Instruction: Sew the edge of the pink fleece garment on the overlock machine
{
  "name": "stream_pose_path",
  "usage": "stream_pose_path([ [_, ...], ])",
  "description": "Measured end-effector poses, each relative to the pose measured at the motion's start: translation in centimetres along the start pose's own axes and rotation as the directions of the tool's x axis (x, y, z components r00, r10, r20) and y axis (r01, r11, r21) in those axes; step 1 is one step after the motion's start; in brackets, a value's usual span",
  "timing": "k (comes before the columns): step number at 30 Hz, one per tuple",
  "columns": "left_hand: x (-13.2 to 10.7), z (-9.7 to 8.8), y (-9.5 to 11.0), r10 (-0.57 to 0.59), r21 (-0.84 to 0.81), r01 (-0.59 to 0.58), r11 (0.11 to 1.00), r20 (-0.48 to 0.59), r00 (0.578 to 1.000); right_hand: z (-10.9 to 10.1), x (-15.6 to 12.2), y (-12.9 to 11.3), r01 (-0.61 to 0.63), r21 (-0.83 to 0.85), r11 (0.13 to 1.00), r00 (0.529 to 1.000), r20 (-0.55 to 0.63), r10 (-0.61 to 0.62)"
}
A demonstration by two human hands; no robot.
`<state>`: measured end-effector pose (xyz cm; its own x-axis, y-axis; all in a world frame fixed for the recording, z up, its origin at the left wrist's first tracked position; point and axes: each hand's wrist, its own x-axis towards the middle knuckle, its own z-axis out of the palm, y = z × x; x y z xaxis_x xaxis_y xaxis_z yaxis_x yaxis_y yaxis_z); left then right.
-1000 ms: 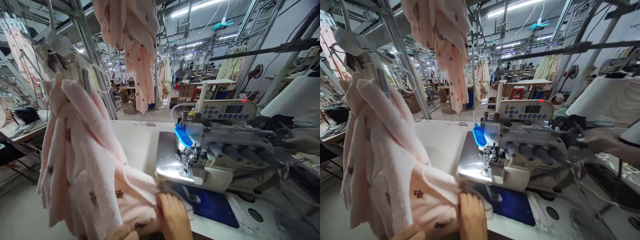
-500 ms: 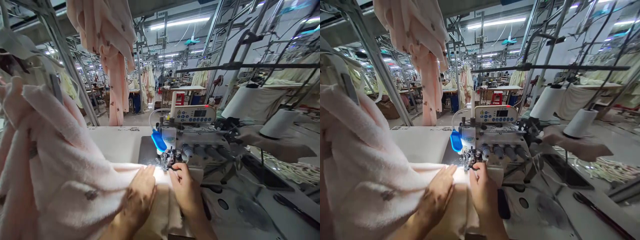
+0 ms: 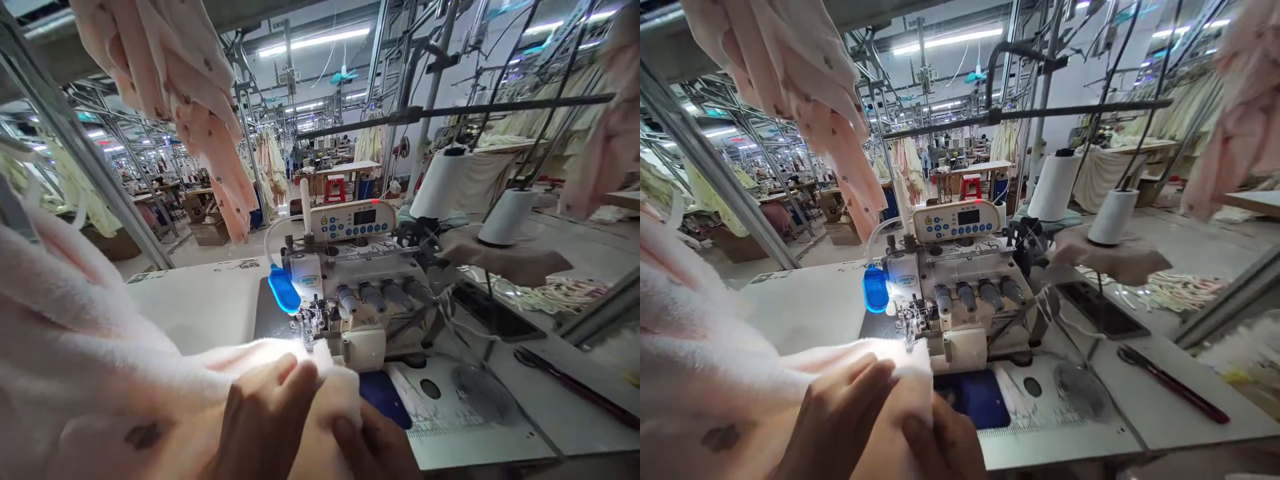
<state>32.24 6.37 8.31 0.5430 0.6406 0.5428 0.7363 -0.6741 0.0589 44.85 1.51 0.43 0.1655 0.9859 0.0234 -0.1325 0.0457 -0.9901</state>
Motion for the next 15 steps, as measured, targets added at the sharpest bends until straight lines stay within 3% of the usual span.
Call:
stream_pose_path([
  [2,1.3,1.1,-1.2,-0.086,0.064,0.079,0.995,0.116,0.989,0.2,1.5,0.5,0.003,0.003,1.0,0.999,-0.042,-0.003],
  [4,1.9,2.1,-2.4,-0.159,0.082,0.142,0.986,0.256,0.954,0.7,2.5,1.5,-0.011,0.051,0.999,0.998,-0.06,0.014],
  [6,1.9,2.6,-3.2,-0.168,0.056,0.158,0.986,0.337,0.926,1.2,2.7,2.2,-0.023,0.108,0.994,0.997,-0.075,0.031],
  [9,1.4,2.7,-3.4,-0.135,0.056,0.124,0.991,0.339,0.931,1.5,1.8,2.1,0.017,0.107,0.994,0.995,-0.096,-0.006],
  [15,0.7,2.8,-2.5,-0.046,0.17,0.01,0.985,0.212,0.976,0.5,0.8,1.0,0.067,-0.121,0.99,0.997,-0.026,-0.071],
])
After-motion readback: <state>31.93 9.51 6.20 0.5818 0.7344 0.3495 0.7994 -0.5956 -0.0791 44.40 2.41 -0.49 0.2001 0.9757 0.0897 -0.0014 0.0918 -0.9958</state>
